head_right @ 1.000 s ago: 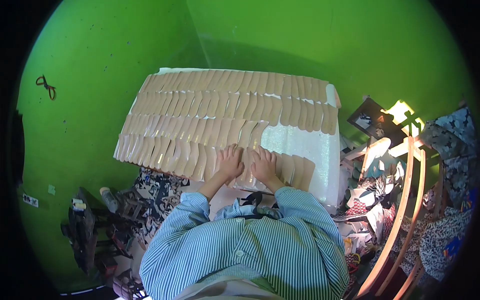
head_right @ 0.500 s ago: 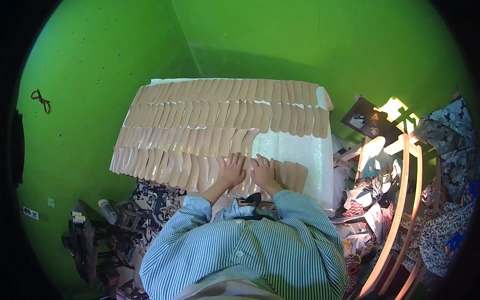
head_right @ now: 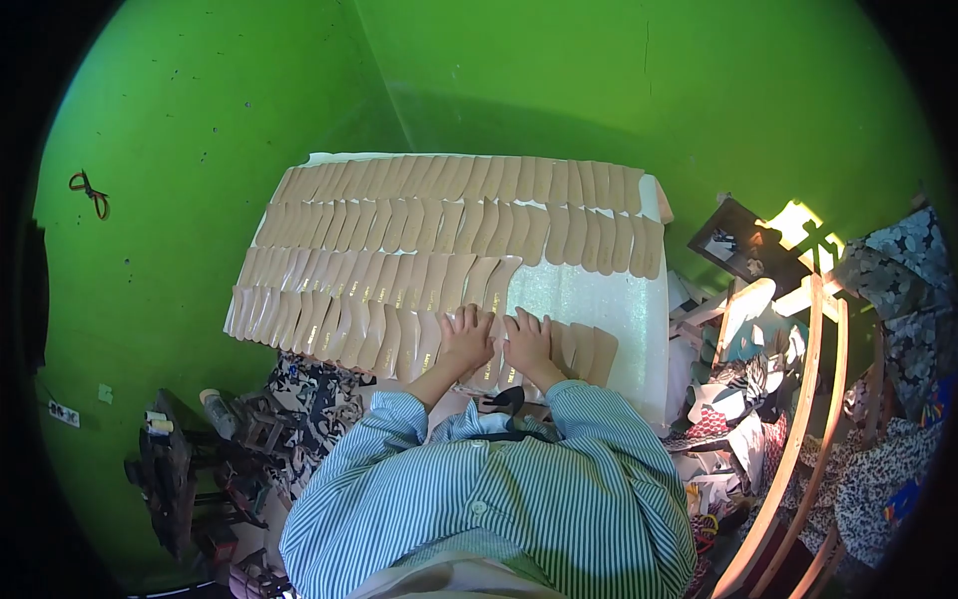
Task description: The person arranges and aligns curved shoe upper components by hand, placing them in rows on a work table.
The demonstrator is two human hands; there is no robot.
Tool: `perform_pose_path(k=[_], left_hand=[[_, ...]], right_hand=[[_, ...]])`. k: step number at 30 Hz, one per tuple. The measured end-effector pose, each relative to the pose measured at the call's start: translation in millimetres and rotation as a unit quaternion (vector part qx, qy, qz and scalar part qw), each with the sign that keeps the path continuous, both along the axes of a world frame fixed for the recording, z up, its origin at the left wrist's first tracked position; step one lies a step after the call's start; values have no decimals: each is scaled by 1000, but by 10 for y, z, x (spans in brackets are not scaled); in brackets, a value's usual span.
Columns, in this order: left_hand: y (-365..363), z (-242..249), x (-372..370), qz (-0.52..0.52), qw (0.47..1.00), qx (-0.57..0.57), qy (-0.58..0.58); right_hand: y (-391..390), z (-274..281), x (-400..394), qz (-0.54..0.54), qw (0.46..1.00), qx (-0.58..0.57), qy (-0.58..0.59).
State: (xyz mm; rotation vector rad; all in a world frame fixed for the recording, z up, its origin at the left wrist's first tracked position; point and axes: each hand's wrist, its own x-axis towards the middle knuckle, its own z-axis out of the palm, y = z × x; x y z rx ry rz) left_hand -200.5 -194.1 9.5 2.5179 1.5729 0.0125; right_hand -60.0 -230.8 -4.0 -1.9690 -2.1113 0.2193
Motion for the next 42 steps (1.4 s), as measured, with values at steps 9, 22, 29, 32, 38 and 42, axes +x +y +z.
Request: perform_pose_path(k=[9, 22, 29, 32, 38, 42], left_hand=[[-114, -232, 341, -151, 931, 151, 296], [-183, -110, 512, -192, 925, 125, 301], [-148, -231, 418, -159, 926, 139, 313], [-158, -183, 405, -171, 921, 126, 327], [-142, -226, 422, -157, 918, 157, 328], [-138, -272, 421, -159, 925, 145, 313]], right_hand=[[12, -56, -27, -3, 1000, 2, -21], [-26, -167, 49, 3, 999, 17, -46], [-4, -104, -13, 10, 999, 18, -35], [2, -84, -14, 17, 999, -3, -37], [12, -43, -8, 18, 999, -9, -36], [7, -41, -8, 21, 999, -12, -22]])
